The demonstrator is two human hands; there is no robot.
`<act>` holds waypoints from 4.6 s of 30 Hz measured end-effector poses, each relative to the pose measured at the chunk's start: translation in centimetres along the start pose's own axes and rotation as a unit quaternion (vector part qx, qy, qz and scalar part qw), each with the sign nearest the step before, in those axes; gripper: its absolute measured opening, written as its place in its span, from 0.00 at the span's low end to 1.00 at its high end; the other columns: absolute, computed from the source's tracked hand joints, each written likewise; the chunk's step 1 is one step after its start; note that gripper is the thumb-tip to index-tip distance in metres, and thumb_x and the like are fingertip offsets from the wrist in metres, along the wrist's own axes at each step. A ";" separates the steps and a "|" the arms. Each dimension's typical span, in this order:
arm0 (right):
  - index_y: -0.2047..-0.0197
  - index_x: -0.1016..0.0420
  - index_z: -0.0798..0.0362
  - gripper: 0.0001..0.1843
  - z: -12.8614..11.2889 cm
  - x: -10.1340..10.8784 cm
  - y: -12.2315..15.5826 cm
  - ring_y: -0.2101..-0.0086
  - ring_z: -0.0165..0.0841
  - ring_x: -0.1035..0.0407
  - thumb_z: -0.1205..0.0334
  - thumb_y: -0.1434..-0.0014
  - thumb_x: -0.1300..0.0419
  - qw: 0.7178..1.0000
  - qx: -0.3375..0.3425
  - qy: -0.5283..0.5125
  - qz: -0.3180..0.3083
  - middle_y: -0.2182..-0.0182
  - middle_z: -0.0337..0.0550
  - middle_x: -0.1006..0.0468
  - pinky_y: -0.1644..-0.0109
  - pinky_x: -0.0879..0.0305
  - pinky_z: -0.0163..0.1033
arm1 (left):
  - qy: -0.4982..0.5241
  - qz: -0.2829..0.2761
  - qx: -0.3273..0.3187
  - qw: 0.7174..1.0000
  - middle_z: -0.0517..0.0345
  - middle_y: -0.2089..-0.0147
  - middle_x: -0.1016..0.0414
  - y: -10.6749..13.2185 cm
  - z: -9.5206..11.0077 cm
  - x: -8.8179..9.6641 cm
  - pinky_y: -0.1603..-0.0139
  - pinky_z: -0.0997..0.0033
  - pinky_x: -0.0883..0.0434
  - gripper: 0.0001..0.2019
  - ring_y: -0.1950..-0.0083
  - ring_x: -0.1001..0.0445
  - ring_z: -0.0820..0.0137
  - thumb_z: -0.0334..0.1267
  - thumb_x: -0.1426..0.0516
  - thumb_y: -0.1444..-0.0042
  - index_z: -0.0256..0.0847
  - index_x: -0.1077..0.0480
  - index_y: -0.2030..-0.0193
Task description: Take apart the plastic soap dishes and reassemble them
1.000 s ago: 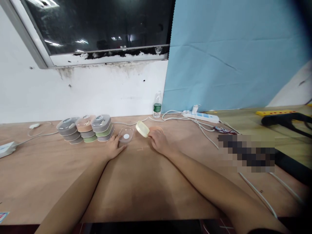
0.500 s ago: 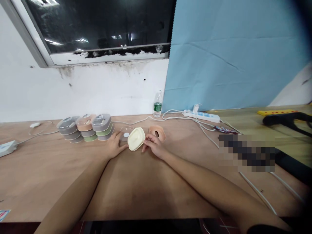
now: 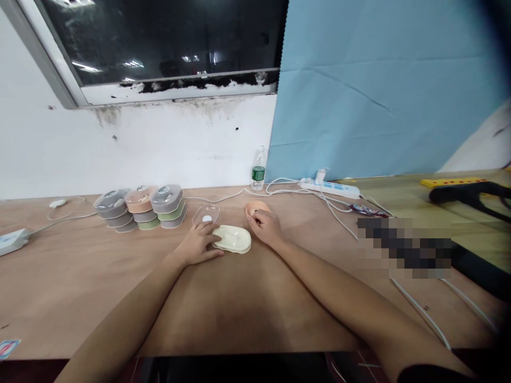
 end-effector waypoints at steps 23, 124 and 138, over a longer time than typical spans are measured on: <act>0.71 0.31 0.51 0.28 4.5 -1.3 -0.1 0.73 0.35 0.33 0.32 0.45 0.49 0.953 -0.162 -0.256 -0.031 0.75 0.40 0.27 0.69 0.37 0.39 | 0.111 0.143 0.000 0.983 0.46 0.44 0.32 -0.5 3.4 0.6 0.41 0.55 0.32 0.19 0.42 0.31 0.59 0.46 0.45 0.40 0.44 0.32 0.45; 0.45 0.27 0.52 0.23 0.1 -1.9 3.2 0.56 0.38 0.27 0.51 0.36 0.49 0.962 -0.043 -0.077 -0.260 0.50 0.48 0.22 0.54 0.36 0.39 | 0.098 0.174 0.253 0.947 0.45 0.41 0.33 0.4 -3.0 0.5 0.42 0.60 0.36 0.24 0.41 0.34 0.59 0.49 0.48 0.39 0.40 0.36 0.41; 0.45 0.27 0.51 0.21 0.1 -2.0 3.3 0.57 0.36 0.27 0.52 0.35 0.50 0.963 -0.035 -0.064 -0.259 0.52 0.45 0.22 0.56 0.36 0.37 | 0.076 0.226 0.304 0.922 0.51 0.52 0.30 1.9 -5.6 1.8 0.57 0.67 0.31 0.10 0.62 0.28 0.68 0.44 0.44 0.45 0.41 0.35 0.60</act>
Point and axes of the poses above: each hand's wrist, its own y-axis away from the middle knuckle, its own x-axis out of the back of the hand, z = x × y, the point moved 7 cm from there along -y, towards the middle knuckle
